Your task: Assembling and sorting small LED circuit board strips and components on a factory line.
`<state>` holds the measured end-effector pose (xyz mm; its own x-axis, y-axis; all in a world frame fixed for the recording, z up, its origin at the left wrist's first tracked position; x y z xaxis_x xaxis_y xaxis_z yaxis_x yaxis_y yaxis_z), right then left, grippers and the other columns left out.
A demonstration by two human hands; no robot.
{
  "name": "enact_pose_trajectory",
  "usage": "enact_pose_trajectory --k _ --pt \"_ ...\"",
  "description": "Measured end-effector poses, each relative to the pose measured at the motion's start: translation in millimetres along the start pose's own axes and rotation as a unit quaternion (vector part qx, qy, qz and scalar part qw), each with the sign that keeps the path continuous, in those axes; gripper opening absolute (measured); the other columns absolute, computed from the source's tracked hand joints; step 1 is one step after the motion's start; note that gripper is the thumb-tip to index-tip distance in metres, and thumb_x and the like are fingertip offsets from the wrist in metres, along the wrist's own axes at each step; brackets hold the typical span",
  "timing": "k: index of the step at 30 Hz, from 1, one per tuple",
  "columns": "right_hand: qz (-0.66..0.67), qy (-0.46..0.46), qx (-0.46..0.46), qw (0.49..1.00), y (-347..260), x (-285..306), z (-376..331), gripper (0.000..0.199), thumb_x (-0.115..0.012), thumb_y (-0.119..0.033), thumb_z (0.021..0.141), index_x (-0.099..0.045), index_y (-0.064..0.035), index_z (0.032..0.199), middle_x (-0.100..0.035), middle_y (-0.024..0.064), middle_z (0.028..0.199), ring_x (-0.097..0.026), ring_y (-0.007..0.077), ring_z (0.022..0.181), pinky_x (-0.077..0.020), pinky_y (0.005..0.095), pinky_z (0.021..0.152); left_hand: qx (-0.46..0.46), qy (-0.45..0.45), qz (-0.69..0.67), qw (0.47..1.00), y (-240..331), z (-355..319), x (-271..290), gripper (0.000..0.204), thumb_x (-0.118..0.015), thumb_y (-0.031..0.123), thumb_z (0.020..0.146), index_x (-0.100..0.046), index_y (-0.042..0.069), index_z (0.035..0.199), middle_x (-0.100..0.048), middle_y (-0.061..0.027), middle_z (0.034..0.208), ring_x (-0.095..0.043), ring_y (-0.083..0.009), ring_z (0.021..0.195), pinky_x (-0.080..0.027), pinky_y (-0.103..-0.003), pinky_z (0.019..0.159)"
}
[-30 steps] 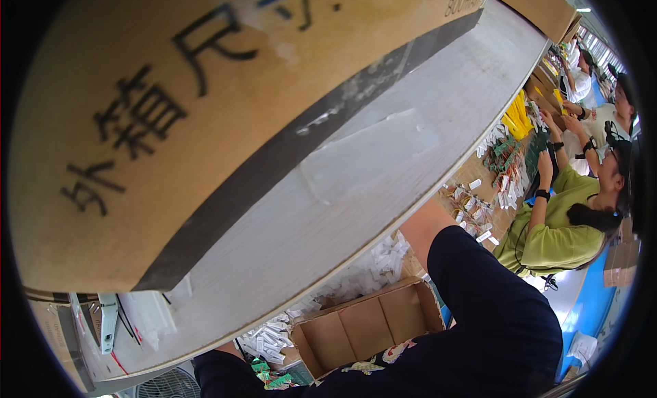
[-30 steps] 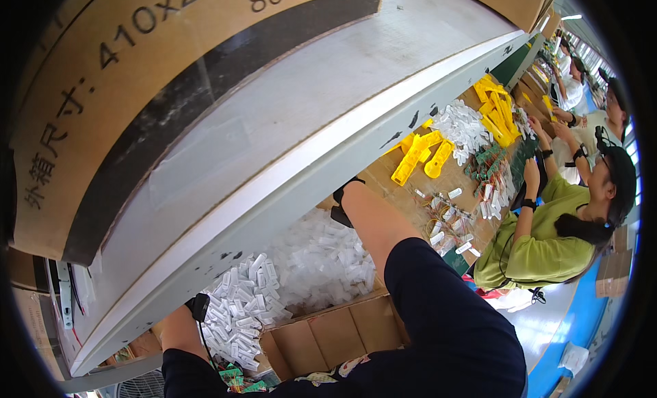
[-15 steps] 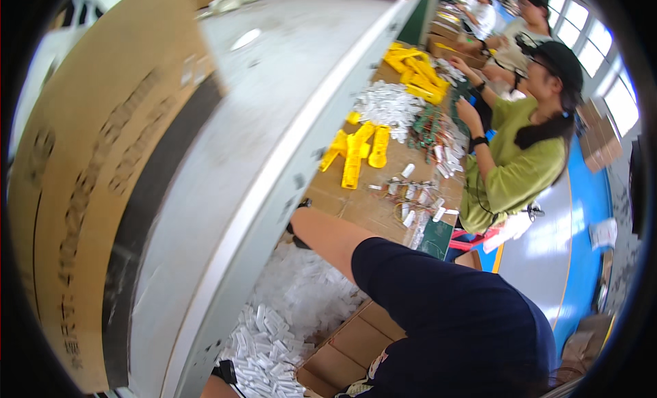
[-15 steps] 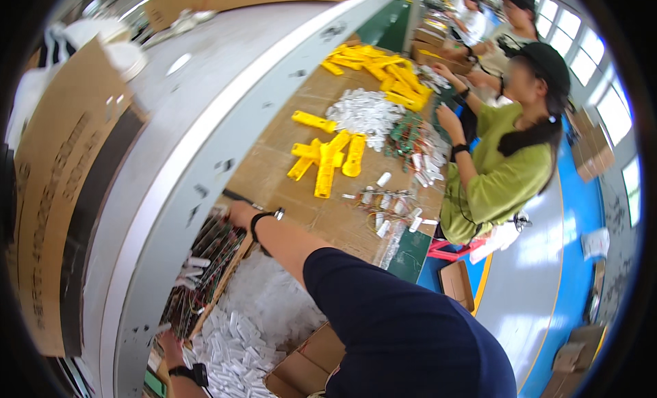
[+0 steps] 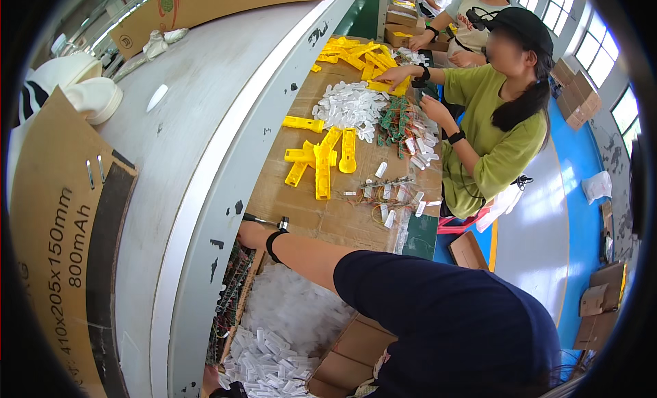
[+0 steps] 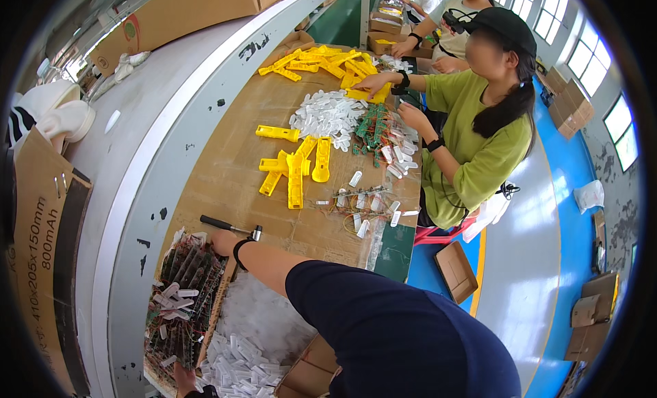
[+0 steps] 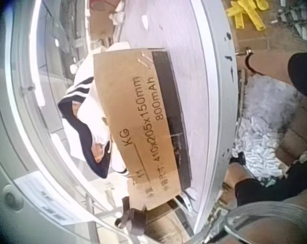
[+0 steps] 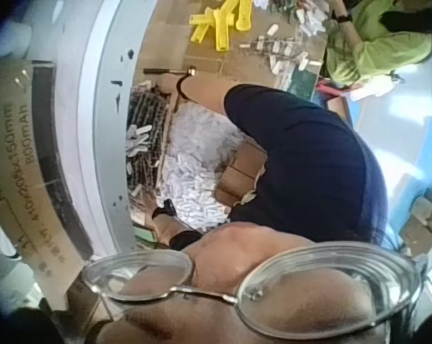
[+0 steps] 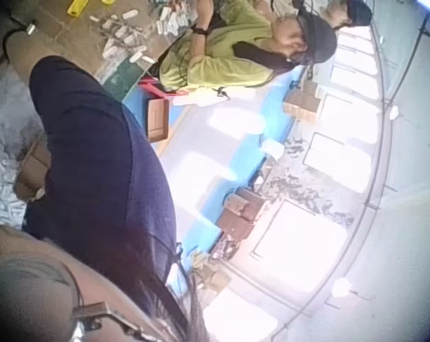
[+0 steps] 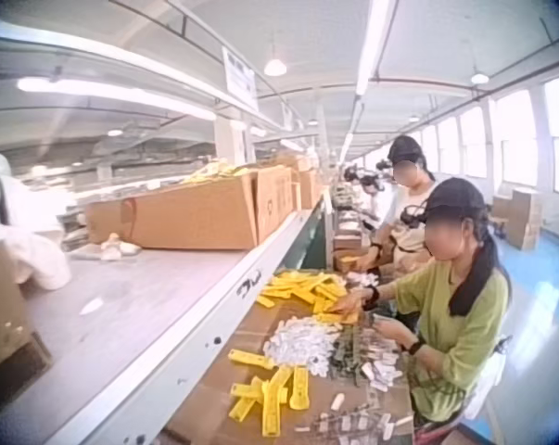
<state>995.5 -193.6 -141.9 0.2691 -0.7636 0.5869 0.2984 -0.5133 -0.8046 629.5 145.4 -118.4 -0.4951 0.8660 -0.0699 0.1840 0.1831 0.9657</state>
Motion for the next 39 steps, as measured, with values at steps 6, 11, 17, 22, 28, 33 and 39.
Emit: enact_pose_trajectory --k 6,11,17,22,28,33,39 --pt "0.030 -0.019 -0.008 0.999 6 28 -5 0.024 -0.058 -0.024 0.076 -0.068 -0.0023 0.081 -0.064 0.0200 0.081 -0.061 0.0351 0.081 -0.0483 0.0427 0.072 -0.006 -0.017 0.019 1.000 0 14 -50 0.034 -0.043 0.023 0.092 -0.054 0.002 0.116 -0.058 -0.0121 0.115 -0.056 -0.0253 0.099 -0.044 -0.039 0.082" --pt "0.018 -0.024 -0.005 1.000 7 31 -6 0.025 -0.059 -0.024 0.074 -0.068 -0.0021 0.082 -0.064 0.0204 0.081 -0.062 0.0353 0.080 -0.0484 0.0427 0.071 -0.009 -0.014 0.029 0.999 -5 12 -70 0.032 -0.043 0.021 0.091 -0.055 0.001 0.113 -0.058 -0.0123 0.112 -0.056 -0.0250 0.096 -0.044 -0.039 0.080" --pt "-0.002 0.008 -0.006 1.000 13 35 -7 0.027 -0.058 -0.026 0.074 -0.067 -0.0014 0.081 -0.064 0.0205 0.079 -0.062 0.0358 0.078 -0.0481 0.0433 0.070 -0.017 -0.008 0.040 0.999 -6 10 -86 0.030 -0.043 0.019 0.090 -0.056 0.000 0.110 -0.059 -0.0125 0.108 -0.056 -0.0247 0.093 -0.044 -0.039 0.078" --pt "0.014 -0.036 0.032 0.999 -11 -10 -2 0.029 -0.057 -0.028 0.075 -0.067 -0.0010 0.081 -0.063 0.0208 0.079 -0.061 0.0360 0.078 -0.0478 0.0435 0.070 -0.028 0.033 0.054 0.998 -2 -8 -59 0.029 -0.043 0.018 0.090 -0.057 -0.001 0.107 -0.059 -0.0126 0.105 -0.056 -0.0245 0.090 -0.044 -0.039 0.076" --pt "-0.039 0.093 0.081 0.992 61 -5 22 0.028 -0.057 -0.028 0.075 -0.067 -0.0021 0.082 -0.064 0.0206 0.080 -0.061 0.0359 0.079 -0.0478 0.0435 0.071 -0.036 -0.006 0.053 0.998 -5 11 -117 0.027 -0.043 0.016 0.089 -0.058 -0.002 0.104 -0.060 -0.0129 0.102 -0.056 -0.0241 0.086 -0.045 -0.039 0.074" --pt "-0.003 0.018 0.028 0.999 15 7 -1 0.025 -0.057 -0.026 0.076 -0.068 -0.0051 0.085 -0.064 0.0191 0.082 -0.061 0.0353 0.081 -0.0480 0.0431 0.072 -0.042 0.014 0.072 0.996 -3 11 -105 0.026 -0.043 0.014 0.088 -0.059 -0.002 0.101 -0.060 -0.0130 0.099 -0.055 -0.0239 0.084 -0.045 -0.038 0.072" --pt "-0.002 -0.043 -0.052 0.998 -8 54 -26 0.025 -0.056 -0.026 0.078 -0.068 -0.0073 0.089 -0.065 0.0170 0.088 -0.061 0.0338 0.087 -0.0480 0.0418 0.076 -0.057 -0.020 0.110 0.992 21 35 -120 0.026 -0.043 0.012 0.087 -0.060 -0.003 0.098 -0.061 -0.0132 0.095 -0.055 -0.0236 0.080 -0.045 -0.038 0.070"
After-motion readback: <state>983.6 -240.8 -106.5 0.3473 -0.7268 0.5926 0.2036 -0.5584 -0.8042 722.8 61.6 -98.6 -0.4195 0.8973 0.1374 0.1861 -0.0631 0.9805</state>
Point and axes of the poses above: each hand's wrist, its own z-axis towards the middle knuckle, its own x-axis out of the back of the hand, y = z × x, the point moved 10 cm from there along z, towards the middle knuckle
